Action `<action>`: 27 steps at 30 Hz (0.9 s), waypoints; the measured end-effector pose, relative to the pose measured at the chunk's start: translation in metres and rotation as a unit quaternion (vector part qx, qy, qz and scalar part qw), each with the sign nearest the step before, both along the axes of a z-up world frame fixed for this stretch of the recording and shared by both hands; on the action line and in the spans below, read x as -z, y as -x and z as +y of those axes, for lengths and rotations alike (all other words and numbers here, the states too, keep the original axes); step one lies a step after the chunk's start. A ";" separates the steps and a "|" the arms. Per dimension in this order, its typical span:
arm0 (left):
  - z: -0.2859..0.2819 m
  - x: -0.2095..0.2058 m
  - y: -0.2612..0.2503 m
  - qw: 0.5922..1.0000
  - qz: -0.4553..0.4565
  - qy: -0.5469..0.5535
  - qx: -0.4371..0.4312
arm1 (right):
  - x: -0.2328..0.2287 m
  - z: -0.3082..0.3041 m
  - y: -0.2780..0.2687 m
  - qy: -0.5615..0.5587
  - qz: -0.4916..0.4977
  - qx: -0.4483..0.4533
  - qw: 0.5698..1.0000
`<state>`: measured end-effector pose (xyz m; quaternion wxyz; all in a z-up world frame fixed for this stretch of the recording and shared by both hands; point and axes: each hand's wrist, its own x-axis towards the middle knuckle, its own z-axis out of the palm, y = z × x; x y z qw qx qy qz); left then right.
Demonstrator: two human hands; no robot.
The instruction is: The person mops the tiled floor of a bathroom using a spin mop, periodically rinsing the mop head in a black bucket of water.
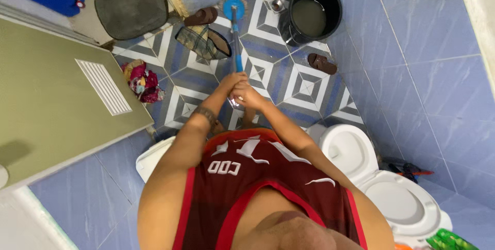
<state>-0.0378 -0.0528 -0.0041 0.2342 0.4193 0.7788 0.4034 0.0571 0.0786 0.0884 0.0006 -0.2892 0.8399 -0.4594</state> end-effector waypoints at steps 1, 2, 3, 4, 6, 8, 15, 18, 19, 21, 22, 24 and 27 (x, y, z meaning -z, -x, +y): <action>0.003 -0.001 0.006 1.000 -0.005 0.005 -0.001 | -0.004 0.003 0.004 -0.003 0.021 0.013 1.000; 0.010 -0.002 0.014 1.000 -0.009 0.007 -0.001 | -0.010 0.008 0.011 -0.008 0.043 0.027 0.999; 0.016 -0.004 0.021 1.000 -0.027 0.002 -0.006 | -0.018 0.017 0.020 -0.014 0.017 0.009 1.000; 0.016 -0.004 0.019 0.999 -0.040 0.006 -0.010 | -0.025 0.024 0.023 -0.015 -0.018 -0.013 1.000; 0.009 -0.005 0.002 0.998 -0.062 -0.010 -0.021 | -0.037 0.025 0.023 0.002 -0.027 -0.065 0.998; -0.005 -0.008 -0.012 0.996 -0.077 -0.043 -0.030 | -0.046 0.014 0.014 0.038 0.026 -0.125 0.991; -0.054 -0.012 0.020 0.986 -0.102 -0.135 -0.002 | -0.032 -0.029 0.035 -0.010 -0.064 -0.088 0.994; -0.063 -0.010 0.058 0.985 -0.072 -0.150 0.040 | -0.016 -0.052 0.060 -0.018 -0.011 -0.013 1.000; -0.065 -0.010 0.071 0.984 -0.059 -0.158 0.058 | -0.014 -0.060 0.065 -0.019 0.025 0.005 0.999; -0.085 -0.016 0.108 0.975 -0.149 -0.162 0.039 | -0.015 -0.084 0.099 -0.012 0.046 0.033 0.998; -0.097 -0.017 0.103 0.953 -0.261 -0.153 0.002 | -0.016 -0.097 0.104 -0.002 0.021 0.043 0.999; -0.122 -0.020 0.096 0.873 -0.468 -0.119 -0.074 | -0.025 -0.123 0.109 0.008 0.014 0.041 0.999; -0.171 -0.026 0.092 0.938 -0.335 -0.085 0.007 | -0.051 -0.164 0.092 0.001 0.039 0.017 0.999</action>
